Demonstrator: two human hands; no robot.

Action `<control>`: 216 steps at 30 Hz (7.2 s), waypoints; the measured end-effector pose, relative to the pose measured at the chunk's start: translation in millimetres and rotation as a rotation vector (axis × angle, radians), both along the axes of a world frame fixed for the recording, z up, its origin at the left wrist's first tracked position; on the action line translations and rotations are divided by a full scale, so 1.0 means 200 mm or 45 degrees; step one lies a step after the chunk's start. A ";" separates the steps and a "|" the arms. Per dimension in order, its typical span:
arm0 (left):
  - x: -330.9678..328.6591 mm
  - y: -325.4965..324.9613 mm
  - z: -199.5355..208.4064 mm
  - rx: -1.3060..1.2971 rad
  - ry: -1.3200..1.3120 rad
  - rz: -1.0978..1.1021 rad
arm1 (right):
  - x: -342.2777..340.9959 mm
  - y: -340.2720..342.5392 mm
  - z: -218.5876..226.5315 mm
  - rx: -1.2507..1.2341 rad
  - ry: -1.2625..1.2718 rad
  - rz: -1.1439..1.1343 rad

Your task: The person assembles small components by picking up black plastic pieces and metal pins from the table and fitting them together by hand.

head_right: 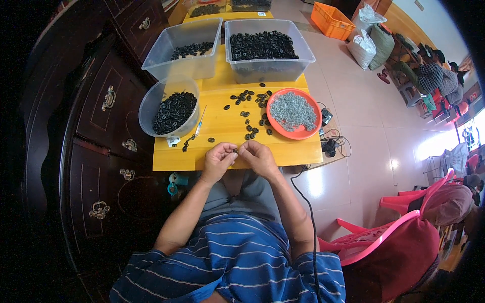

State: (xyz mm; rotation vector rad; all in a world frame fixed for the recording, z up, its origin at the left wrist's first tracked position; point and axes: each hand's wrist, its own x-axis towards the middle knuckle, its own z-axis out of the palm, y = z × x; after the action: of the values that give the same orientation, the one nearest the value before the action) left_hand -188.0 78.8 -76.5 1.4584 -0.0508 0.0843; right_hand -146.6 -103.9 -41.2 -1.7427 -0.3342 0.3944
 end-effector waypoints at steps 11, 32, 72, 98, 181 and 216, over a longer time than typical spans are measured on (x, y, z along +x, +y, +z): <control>-0.01 -0.01 0.04 0.044 0.024 -0.024 | 0.01 -0.02 -0.01 -0.112 -0.091 0.003; -0.01 0.04 0.06 -0.266 0.044 0.042 | 0.16 -0.04 -0.03 -0.718 -0.834 -0.372; 0.00 0.03 0.05 -0.322 0.064 0.092 | 0.05 -0.02 -0.02 0.450 0.057 -0.133; -0.01 0.03 0.05 -0.328 0.020 0.119 | 0.06 0.05 -0.07 0.470 0.334 -0.078; 0.00 0.08 0.05 -0.318 0.059 -0.093 | -0.09 0.18 -0.04 0.741 0.377 -0.351; 0.01 0.12 0.16 -0.151 0.071 -0.270 | -0.11 0.13 -0.03 0.719 0.401 -0.268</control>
State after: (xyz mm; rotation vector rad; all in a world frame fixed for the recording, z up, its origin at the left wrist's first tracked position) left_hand -186.1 101.9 -44.4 1.3285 -0.1524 -0.1247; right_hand -168.8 -77.9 -47.5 -1.1276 -0.0238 0.3705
